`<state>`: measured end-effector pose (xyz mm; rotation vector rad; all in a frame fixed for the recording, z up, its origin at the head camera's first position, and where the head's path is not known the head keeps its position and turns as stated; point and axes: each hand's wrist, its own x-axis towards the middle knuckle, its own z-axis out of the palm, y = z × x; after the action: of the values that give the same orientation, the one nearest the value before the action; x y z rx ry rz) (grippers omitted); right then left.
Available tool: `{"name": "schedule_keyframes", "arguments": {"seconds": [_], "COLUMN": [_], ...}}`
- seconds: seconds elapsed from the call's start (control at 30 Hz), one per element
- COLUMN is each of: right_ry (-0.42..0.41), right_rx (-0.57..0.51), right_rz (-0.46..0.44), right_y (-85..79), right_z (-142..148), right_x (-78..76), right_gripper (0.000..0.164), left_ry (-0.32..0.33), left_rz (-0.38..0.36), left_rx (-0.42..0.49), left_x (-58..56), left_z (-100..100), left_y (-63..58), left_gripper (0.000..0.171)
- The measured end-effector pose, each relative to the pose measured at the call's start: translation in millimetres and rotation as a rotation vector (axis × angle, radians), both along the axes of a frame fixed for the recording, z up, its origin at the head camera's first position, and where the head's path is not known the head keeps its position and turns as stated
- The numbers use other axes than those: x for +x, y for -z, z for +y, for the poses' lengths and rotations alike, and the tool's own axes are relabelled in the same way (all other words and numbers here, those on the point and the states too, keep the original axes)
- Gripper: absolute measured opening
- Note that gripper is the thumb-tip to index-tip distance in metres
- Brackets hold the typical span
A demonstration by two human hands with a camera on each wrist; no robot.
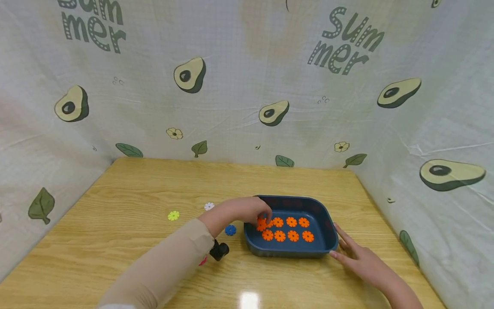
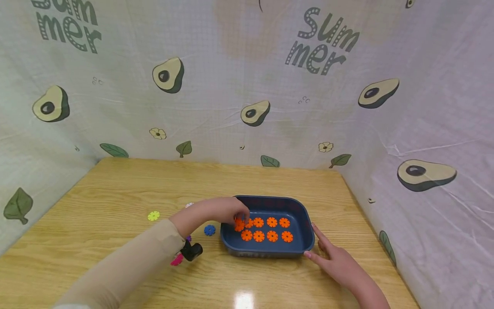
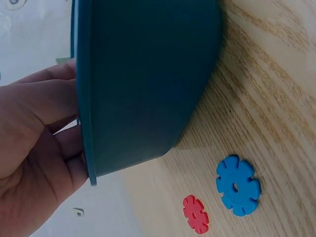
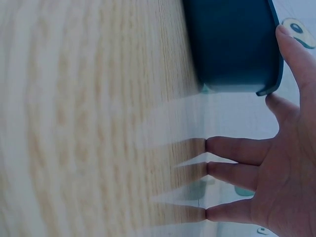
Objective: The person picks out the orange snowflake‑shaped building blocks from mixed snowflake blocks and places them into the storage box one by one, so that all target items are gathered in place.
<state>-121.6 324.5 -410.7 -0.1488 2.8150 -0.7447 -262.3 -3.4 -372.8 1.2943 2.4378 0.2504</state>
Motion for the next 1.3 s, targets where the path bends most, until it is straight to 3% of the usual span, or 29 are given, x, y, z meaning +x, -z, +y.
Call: {"name": "schedule_keyframes", "arguments": {"seconds": [0.27, 0.57, 0.77, 1.1, 1.3], "right_ry": [0.006, 0.017, 0.007, 0.0, -0.006], "right_rx": [-0.001, 0.002, 0.009, -0.001, -0.004], "right_rz": [0.015, 0.007, 0.02, 0.035, 0.042], "right_y": [0.1, 0.0, 2.1, 1.8, 2.3], "right_z": [0.1, 0.3, 1.9, 0.6, 1.2], "right_x": [0.5, 0.3, -1.0, -0.2, 0.5], "right_gripper": [0.083, 0.083, 0.083, 0.082, 0.082], "left_ry": [0.047, 0.006, 0.007, 0.01, 0.037], "left_rz": [0.042, 0.032, 0.073, 0.116, 0.161], "left_rx": [-0.105, -0.215, -0.281, -0.304, -0.296], "left_x": [-0.6, 1.4, 0.8, 1.2, 2.3], "left_z": [8.7, 17.6, 22.2, 23.8, 24.6], "left_y": [1.8, 3.0, 9.6, 13.8, 16.0], "left_gripper": [0.023, 0.019, 0.017, 0.013, 0.021]}}
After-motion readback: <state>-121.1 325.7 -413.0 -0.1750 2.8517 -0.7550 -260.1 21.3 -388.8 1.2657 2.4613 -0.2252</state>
